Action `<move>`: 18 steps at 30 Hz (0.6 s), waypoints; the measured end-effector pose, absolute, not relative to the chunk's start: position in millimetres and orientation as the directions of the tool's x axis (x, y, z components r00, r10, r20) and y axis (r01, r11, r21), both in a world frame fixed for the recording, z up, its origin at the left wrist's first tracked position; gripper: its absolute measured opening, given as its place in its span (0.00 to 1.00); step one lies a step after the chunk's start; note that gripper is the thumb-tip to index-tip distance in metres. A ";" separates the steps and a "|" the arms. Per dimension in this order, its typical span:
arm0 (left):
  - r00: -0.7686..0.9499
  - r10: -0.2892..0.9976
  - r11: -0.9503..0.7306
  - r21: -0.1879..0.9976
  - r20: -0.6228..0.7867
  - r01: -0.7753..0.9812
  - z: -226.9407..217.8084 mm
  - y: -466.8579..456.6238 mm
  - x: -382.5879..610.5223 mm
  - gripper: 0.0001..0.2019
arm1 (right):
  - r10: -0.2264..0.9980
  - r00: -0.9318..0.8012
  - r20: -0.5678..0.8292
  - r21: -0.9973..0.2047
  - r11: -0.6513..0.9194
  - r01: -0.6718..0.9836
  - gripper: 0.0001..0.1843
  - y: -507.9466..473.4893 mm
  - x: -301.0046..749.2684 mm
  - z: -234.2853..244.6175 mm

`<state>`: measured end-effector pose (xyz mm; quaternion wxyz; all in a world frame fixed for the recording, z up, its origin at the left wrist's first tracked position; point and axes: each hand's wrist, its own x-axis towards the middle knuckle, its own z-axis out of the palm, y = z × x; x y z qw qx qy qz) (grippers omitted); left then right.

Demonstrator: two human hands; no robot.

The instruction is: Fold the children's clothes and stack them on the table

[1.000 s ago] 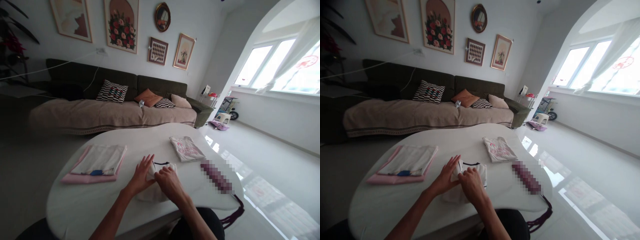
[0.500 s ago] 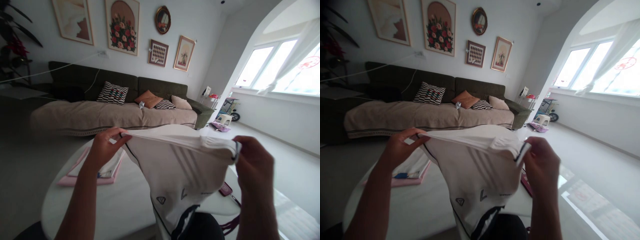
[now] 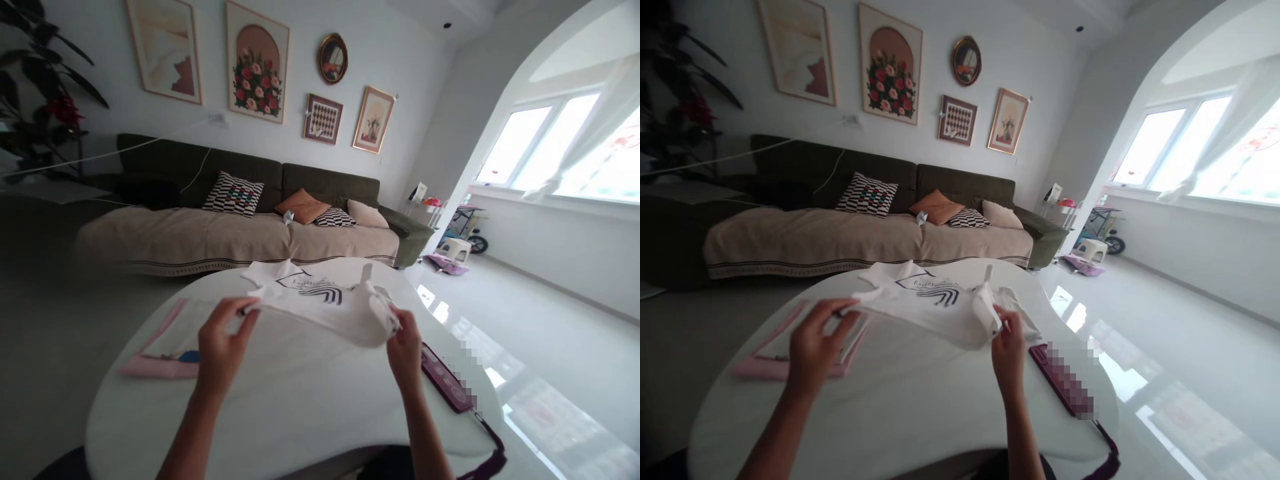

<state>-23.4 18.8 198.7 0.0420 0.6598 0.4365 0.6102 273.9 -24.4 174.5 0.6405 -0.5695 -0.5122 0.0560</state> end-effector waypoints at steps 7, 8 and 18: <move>0.241 0.948 -0.318 0.548 0.209 0.774 17.5 -20.2 -43.8 0.10 | 0.825 0.542 0.161 -0.871 -0.140 0.471 0.15 -78.0 303.7 -14.3; 0.252 0.949 -0.315 0.524 0.189 0.792 10.6 -22.0 -43.3 0.10 | 0.819 0.550 0.164 -0.859 -0.156 0.488 0.16 -79.3 303.3 -22.3; 0.362 0.898 -0.435 0.380 0.252 0.816 33.7 18.0 13.4 0.13 | 0.891 0.374 0.258 -0.353 -0.274 0.895 0.13 -52.1 239.6 6.7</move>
